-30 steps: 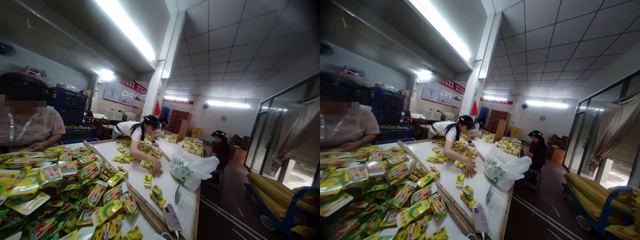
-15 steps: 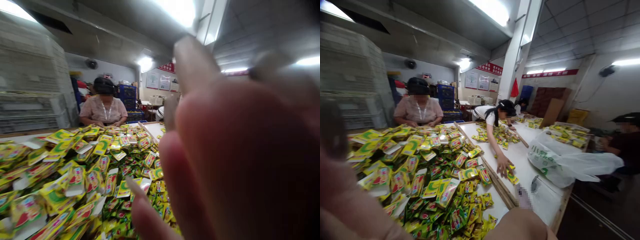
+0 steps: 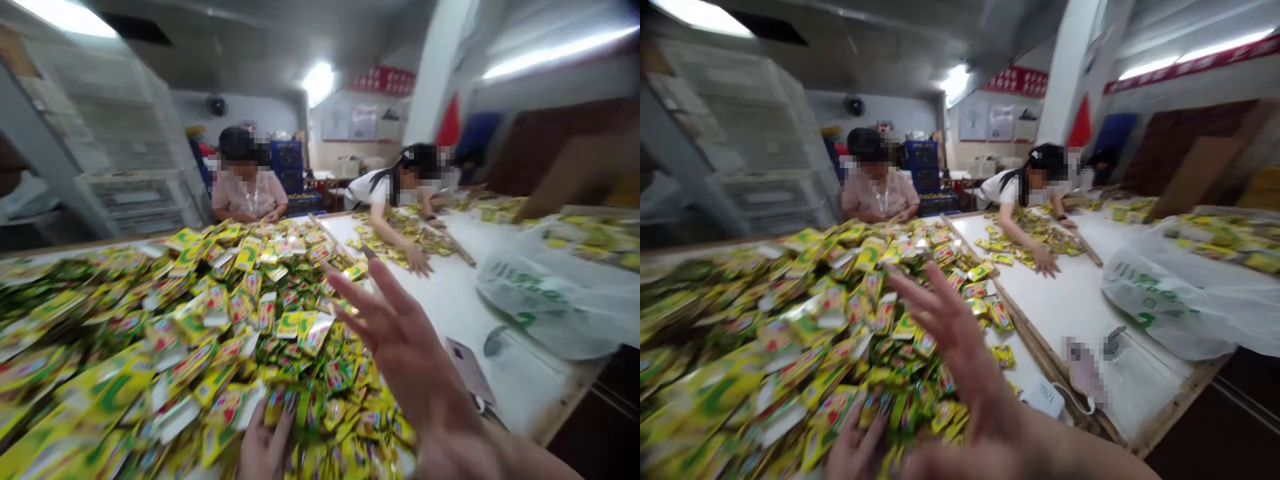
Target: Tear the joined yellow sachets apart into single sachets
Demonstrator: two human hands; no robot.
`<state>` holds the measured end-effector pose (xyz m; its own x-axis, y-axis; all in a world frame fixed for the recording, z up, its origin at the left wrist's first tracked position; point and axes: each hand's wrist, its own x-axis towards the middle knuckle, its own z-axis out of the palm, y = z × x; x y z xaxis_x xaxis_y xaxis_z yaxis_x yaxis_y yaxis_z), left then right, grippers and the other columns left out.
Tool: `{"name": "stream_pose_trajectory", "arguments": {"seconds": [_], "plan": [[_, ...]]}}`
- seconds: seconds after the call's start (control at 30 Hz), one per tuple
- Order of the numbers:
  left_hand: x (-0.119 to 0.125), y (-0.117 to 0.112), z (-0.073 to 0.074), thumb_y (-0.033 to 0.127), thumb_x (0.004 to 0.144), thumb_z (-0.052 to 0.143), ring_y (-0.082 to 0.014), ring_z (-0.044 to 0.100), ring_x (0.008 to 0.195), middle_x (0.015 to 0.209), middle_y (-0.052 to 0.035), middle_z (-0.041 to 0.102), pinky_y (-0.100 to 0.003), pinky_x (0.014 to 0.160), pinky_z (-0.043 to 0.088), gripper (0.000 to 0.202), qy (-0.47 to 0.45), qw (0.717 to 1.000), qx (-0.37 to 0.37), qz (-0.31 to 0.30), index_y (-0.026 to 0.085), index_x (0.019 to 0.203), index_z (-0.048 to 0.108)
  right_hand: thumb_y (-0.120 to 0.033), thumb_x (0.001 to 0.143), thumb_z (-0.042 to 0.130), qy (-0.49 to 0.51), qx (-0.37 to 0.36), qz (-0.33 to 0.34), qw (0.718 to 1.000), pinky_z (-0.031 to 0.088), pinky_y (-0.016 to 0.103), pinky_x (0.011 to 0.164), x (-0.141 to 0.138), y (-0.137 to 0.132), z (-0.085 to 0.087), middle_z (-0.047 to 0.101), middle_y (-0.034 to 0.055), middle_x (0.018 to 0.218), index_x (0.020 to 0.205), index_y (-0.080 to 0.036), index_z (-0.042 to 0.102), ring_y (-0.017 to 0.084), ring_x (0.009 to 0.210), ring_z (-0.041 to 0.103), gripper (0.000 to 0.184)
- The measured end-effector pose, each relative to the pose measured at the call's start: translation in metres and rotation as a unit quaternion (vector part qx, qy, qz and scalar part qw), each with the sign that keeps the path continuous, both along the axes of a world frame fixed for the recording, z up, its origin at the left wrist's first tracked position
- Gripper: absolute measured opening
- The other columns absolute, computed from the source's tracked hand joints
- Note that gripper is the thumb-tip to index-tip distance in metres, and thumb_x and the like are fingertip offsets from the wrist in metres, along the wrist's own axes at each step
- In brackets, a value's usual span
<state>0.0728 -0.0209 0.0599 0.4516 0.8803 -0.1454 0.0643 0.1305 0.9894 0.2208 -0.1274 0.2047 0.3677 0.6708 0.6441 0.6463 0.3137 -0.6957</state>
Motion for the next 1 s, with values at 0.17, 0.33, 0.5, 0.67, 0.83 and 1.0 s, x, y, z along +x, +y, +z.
{"name": "stream_pose_trajectory", "arguments": {"seconds": [0.17, 0.33, 0.5, 0.67, 0.83, 1.0], "plan": [[0.018, -0.012, 0.010, 0.042, 0.065, 0.072, -0.0094, 0.052, 0.054, 0.057, 0.0066, 0.051, -0.018, 0.053, 0.042, 0.079, -0.115, 0.985, -0.124, 0.020, 0.017, 0.129, 0.034, -0.037, 0.084, 0.056, 0.186, -0.156, -0.018, 0.970, 0.044, 0.022, 0.059, -0.015, 0.007, -0.086, 0.054, -0.0004, 0.072, 0.085, -0.020, 0.049, 0.012, 0.064, 0.054, 0.019], [0.020, -0.022, 0.010, 0.039, 0.068, 0.071, -0.0102, 0.055, 0.066, 0.079, -0.0006, 0.061, -0.018, 0.059, 0.042, 0.076, -0.115, 0.983, -0.137, 0.043, 0.017, 0.129, 0.033, -0.041, 0.079, 0.061, 0.225, -0.237, -0.019, 0.945, 0.037, 0.021, 0.049, -0.031, 0.004, -0.133, 0.052, -0.0039, 0.064, 0.092, -0.020, 0.042, 0.011, 0.055, 0.049, 0.032], [0.016, -0.023, -0.001, 0.041, 0.072, 0.066, -0.0098, 0.052, 0.059, 0.068, 0.0028, 0.056, -0.018, 0.055, 0.040, 0.068, -0.091, 0.987, -0.121, 0.055, 0.017, 0.128, 0.036, -0.047, 0.084, 0.050, 0.325, -0.292, 0.074, 0.897, 0.041, 0.023, 0.047, -0.034, 0.008, -0.145, 0.055, -0.0021, 0.060, 0.079, -0.019, 0.043, 0.013, 0.052, 0.055, 0.029], [0.016, -0.020, -0.010, 0.043, 0.080, 0.056, -0.0108, 0.051, 0.062, 0.067, 0.0014, 0.055, -0.020, 0.057, 0.041, 0.046, -0.091, 0.991, -0.095, -0.005, 0.015, 0.116, 0.048, -0.038, 0.089, 0.046, 0.152, -0.290, 0.046, 0.944, 0.037, 0.023, 0.053, -0.023, 0.012, -0.141, 0.054, -0.0014, 0.058, 0.066, -0.018, 0.044, 0.011, 0.054, 0.051, 0.030], [0.019, -0.019, -0.013, 0.042, 0.082, 0.054, -0.0169, 0.056, 0.083, 0.088, -0.0065, 0.061, -0.027, 0.076, 0.044, 0.034, -0.087, 0.992, -0.089, -0.025, 0.014, 0.102, 0.057, -0.038, 0.084, 0.054, 0.224, -0.255, 0.002, 0.941, 0.041, 0.022, 0.054, -0.023, 0.014, -0.151, 0.061, 0.0034, 0.082, 0.086, -0.019, 0.049, 0.013, 0.068, 0.055, 0.020], [0.043, -0.020, 0.000, 0.038, 0.085, 0.050, -0.0199, 0.053, 0.099, 0.103, -0.0093, 0.057, -0.032, 0.089, 0.041, 0.029, -0.055, 0.995, 0.043, -0.068, 0.015, 0.099, 0.063, -0.039, 0.085, 0.054, 0.411, -0.183, 0.079, 0.890, 0.052, 0.028, 0.064, -0.011, 0.009, -0.159, 0.059, 0.0091, 0.113, 0.118, -0.021, 0.047, 0.019, 0.090, 0.060, 0.038]]}}
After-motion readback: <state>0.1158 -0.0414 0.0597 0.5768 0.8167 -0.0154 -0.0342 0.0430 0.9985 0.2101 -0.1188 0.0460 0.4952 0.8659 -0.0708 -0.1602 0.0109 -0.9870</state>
